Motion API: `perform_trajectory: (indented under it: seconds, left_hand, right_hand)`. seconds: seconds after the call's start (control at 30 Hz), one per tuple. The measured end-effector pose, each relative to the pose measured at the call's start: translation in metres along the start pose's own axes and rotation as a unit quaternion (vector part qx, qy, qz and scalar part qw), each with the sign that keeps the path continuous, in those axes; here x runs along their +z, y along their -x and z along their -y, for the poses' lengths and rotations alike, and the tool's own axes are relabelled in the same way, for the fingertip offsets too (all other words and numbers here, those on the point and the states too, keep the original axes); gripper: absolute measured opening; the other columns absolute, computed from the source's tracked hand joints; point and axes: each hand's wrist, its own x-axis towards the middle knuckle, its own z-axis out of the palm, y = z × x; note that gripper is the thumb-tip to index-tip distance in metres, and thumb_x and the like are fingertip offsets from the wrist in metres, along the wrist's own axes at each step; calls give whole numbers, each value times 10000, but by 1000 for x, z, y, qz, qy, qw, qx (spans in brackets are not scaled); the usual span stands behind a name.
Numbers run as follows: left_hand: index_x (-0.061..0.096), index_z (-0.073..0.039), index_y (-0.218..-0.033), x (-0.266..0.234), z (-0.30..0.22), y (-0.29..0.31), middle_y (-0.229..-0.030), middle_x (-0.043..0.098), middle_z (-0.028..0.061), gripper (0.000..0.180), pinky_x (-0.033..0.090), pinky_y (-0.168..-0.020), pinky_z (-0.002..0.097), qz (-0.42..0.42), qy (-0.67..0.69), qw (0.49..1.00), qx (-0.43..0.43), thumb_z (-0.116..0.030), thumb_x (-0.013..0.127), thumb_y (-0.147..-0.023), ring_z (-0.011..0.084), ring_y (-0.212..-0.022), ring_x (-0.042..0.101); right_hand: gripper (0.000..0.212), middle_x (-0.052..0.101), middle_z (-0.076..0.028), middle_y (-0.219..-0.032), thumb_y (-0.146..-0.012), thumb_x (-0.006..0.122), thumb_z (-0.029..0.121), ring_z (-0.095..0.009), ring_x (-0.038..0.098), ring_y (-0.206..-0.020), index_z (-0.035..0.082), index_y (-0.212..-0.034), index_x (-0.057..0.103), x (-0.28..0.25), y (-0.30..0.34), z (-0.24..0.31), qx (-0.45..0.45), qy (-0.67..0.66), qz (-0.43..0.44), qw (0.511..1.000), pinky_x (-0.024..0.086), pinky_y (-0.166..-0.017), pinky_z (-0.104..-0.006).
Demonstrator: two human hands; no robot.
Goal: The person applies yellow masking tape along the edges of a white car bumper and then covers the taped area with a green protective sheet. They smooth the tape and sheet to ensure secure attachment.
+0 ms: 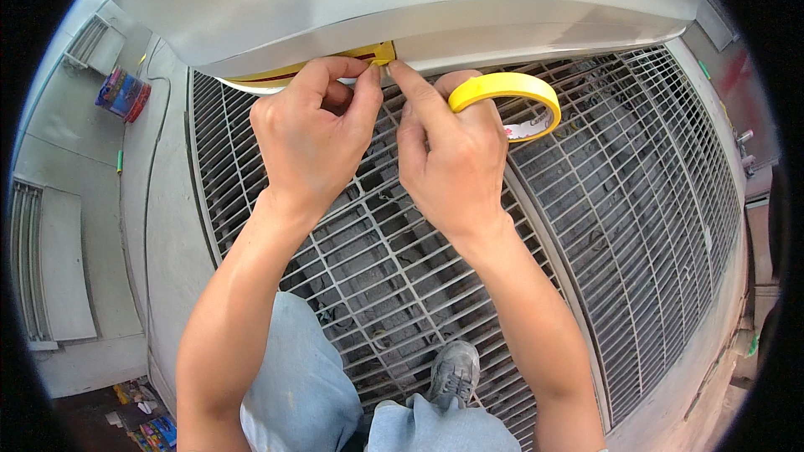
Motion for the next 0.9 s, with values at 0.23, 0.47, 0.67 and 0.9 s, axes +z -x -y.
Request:
perform_trajectory:
  seconds: [0.23, 0.47, 0.67, 0.9]
  left_hand:
    - [749, 2, -923, 2, -8, 6, -602, 704, 69, 119, 489, -501, 265, 27, 66, 995, -68, -114, 769, -935, 103, -487, 629]
    - [713, 68, -924, 3, -30, 9, -645, 696, 64, 235, 475, -504, 251, 46, 243, 922, -297, -156, 729, -993, 70, -537, 612]
    - [718, 69, -921, 5, -24, 7, -643, 702, 63, 256, 471, -503, 251, 30, 193, 942, -271, -179, 763, -971, 68, -540, 616]
    - [765, -29, -869, 5, 2, 3, -558, 674, 36, 158, 462, -478, 242, -9, 4, 999, -51, -170, 822, -912, 95, -445, 595]
  right_hand:
    - [376, 602, -129, -898, -802, 715, -6, -322, 600, -817, 67, -1166, 767, 6, 1, -3, 14, -71, -49, 996, 504, -696, -422]
    - [386, 603, -110, -924, -890, 679, -80, -240, 596, -761, 54, -1243, 757, 6, -1, -5, -16, -45, -22, 999, 496, -655, -347]
    - [411, 597, -114, -903, -871, 678, -88, -251, 596, -755, 65, -1243, 762, 5, -1, -7, -18, -61, -26, 998, 497, -649, -354]
    - [407, 591, -116, -874, -865, 680, -66, -260, 584, -739, 62, -1242, 764, 5, 0, -6, -29, -24, -4, 999, 494, -647, -368]
